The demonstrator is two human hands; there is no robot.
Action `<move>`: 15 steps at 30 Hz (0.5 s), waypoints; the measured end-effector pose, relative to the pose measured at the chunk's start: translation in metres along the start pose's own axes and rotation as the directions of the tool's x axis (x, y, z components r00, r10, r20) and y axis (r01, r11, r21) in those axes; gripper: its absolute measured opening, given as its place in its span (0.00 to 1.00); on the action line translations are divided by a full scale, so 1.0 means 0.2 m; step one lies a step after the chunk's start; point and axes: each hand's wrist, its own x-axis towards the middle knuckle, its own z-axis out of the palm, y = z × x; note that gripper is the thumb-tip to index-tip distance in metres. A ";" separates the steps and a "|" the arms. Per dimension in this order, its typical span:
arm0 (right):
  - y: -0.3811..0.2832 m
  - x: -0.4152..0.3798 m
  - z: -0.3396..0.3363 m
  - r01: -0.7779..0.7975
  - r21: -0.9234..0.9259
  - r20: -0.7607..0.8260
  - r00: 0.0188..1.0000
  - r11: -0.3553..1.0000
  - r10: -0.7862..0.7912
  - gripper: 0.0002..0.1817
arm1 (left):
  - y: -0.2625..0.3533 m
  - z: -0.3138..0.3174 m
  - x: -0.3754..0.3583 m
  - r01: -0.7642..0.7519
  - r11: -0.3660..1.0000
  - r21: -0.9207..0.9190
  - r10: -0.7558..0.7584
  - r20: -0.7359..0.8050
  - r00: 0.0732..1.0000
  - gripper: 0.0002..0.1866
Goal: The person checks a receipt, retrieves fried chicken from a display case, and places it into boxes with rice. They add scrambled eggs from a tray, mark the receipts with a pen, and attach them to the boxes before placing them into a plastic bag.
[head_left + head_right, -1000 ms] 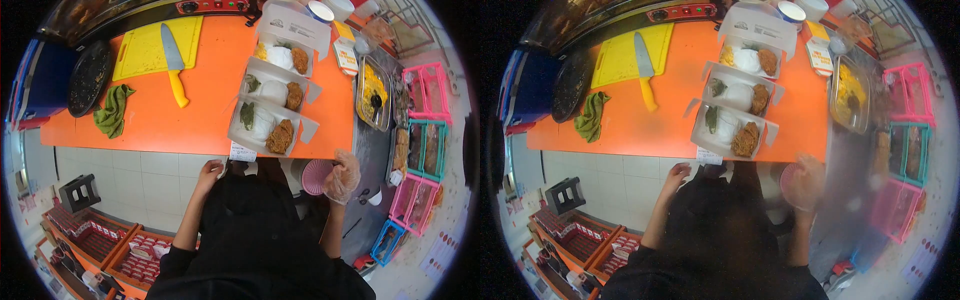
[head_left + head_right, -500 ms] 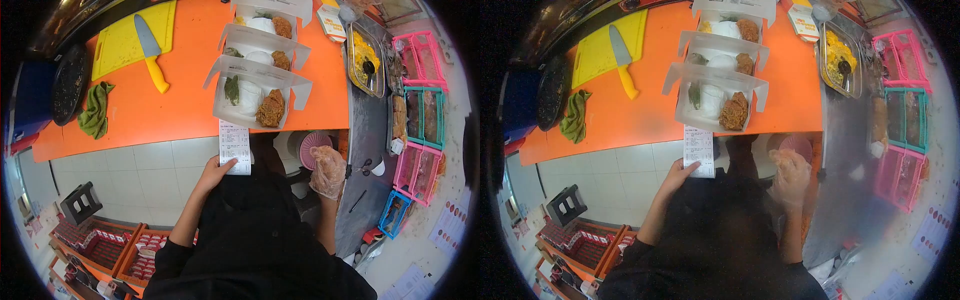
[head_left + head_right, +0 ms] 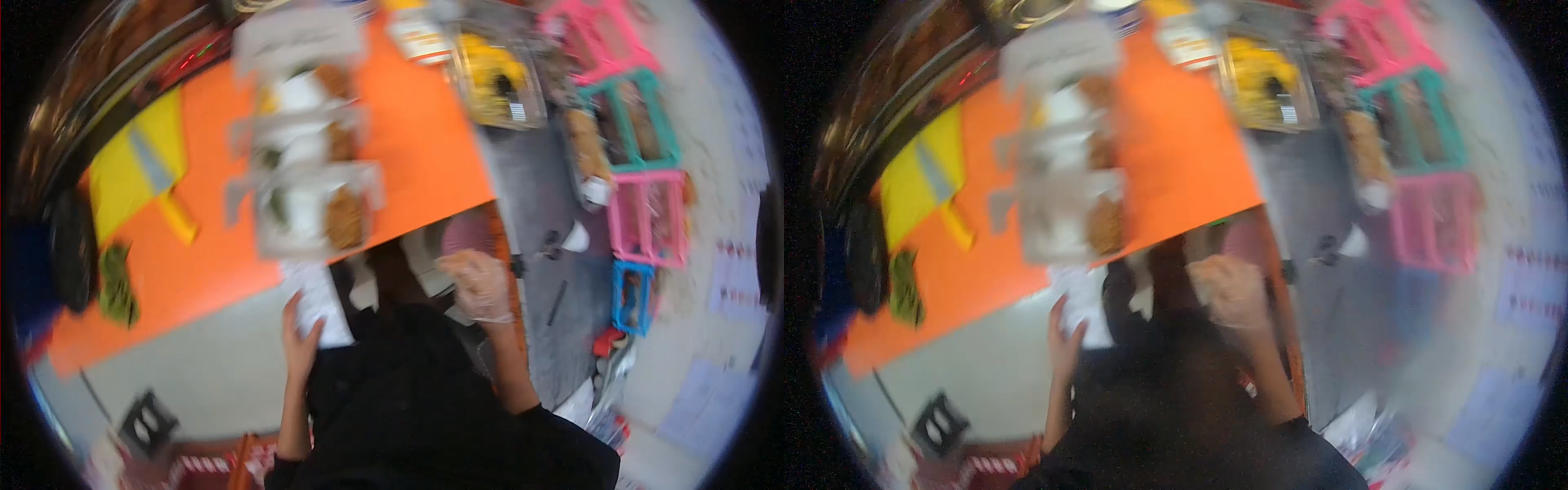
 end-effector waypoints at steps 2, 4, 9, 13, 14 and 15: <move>0.09 -0.03 -0.07 -0.210 0.091 -0.009 0.977 0.974 0.211 0.09 | 0.05 0.01 0.00 0.046 0.999 -0.012 -0.046 -0.006 0.999 0.31; 0.21 -0.07 -0.17 -0.228 -0.005 -0.086 0.970 0.974 0.227 0.09 | 0.05 0.01 -0.03 0.080 0.997 0.001 -0.080 -0.011 0.997 0.32; 0.74 -0.27 -0.42 -0.727 0.005 -0.420 0.621 0.686 0.661 0.10 | 0.08 0.09 -0.03 0.094 0.995 -0.011 -0.095 -0.048 0.994 0.31; 1.66 -0.77 -0.60 -0.708 0.542 -0.691 -0.071 0.452 0.719 0.13 | 0.43 0.30 -0.03 0.242 0.969 0.038 -0.233 -0.166 0.958 0.22; 1.71 -0.78 -0.77 -0.770 0.544 -0.673 -0.164 0.333 0.721 0.13 | 0.47 0.35 0.00 0.248 0.967 0.064 -0.236 -0.159 0.959 0.22; 1.72 -0.78 -0.93 -0.816 0.540 -0.653 -0.253 0.204 0.714 0.13 | 0.49 0.39 0.02 0.257 0.963 0.084 -0.242 -0.162 0.957 0.22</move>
